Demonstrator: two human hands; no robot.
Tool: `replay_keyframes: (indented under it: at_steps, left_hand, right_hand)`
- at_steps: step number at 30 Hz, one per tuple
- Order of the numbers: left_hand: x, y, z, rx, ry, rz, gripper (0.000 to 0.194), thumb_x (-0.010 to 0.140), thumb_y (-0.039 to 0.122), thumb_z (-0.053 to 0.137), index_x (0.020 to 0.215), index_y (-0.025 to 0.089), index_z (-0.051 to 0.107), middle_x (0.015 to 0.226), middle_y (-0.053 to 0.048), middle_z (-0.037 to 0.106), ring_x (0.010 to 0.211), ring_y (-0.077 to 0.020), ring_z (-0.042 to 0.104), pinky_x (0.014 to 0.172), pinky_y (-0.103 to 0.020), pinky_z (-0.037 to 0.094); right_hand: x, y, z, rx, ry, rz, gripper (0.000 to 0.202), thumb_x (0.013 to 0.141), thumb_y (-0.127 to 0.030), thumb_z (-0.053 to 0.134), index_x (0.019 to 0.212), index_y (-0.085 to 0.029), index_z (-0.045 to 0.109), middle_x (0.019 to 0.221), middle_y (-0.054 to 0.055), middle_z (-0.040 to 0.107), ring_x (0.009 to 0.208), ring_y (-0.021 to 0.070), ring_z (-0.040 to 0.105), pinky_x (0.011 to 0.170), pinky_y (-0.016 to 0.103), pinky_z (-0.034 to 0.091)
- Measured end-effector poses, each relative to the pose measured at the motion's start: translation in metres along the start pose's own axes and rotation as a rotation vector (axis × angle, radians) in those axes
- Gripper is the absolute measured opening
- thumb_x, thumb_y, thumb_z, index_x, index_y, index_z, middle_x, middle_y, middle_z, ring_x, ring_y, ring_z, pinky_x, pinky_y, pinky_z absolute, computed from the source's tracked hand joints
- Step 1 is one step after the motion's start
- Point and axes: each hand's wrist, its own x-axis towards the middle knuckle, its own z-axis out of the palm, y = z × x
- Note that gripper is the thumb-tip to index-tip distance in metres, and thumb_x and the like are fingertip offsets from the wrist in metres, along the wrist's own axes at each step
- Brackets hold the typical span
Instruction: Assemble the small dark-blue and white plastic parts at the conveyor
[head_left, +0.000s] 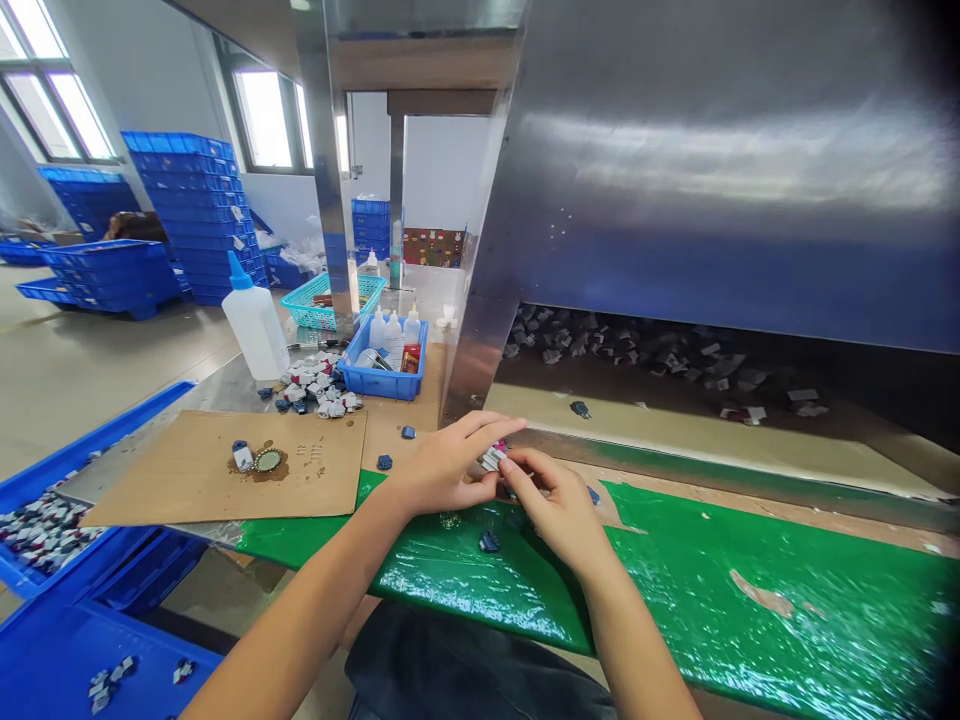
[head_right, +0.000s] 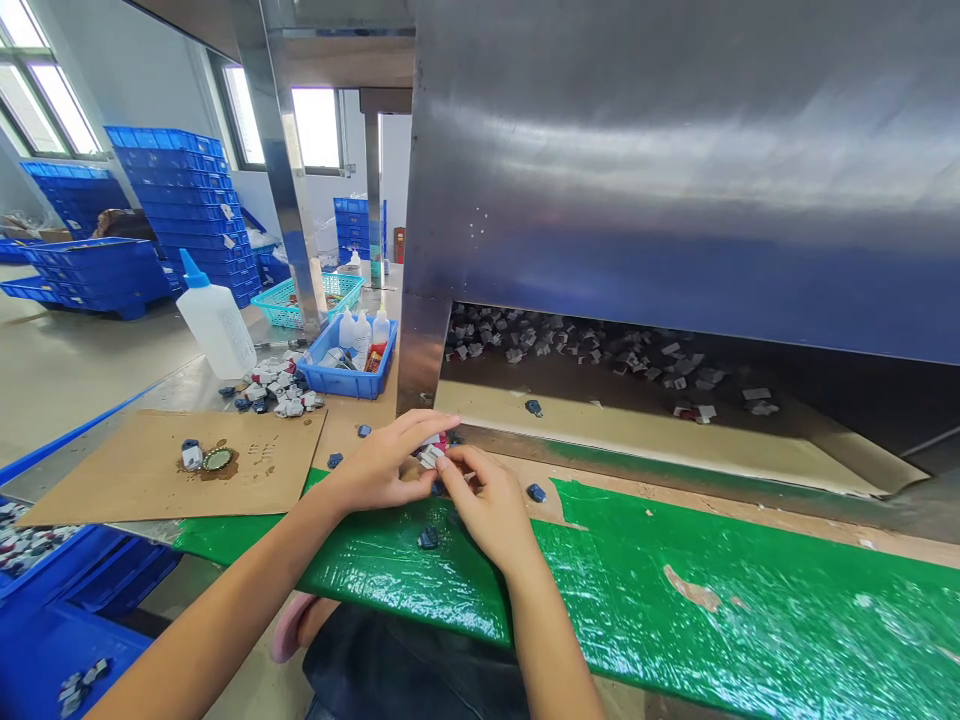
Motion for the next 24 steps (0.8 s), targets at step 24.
replay_keyframes:
  at_steps: [24]
  left_hand:
    - [0.0011,0.0001,0.0002,0.026,-0.009,-0.078,0.033,0.083,0.031,0.049,0.112,0.017,0.056,0.110,-0.005,0.060,0.098,-0.0193,0.057,0.087,-0.030,0.046]
  right_hand:
    - [0.0000,-0.0048,-0.0019,-0.024,-0.012,-0.054,0.032,0.084,-0.040,0.041,0.063,-0.018,0.051,0.058,0.000,0.053,0.057,0.0147,0.048,0.054,0.025,0.039]
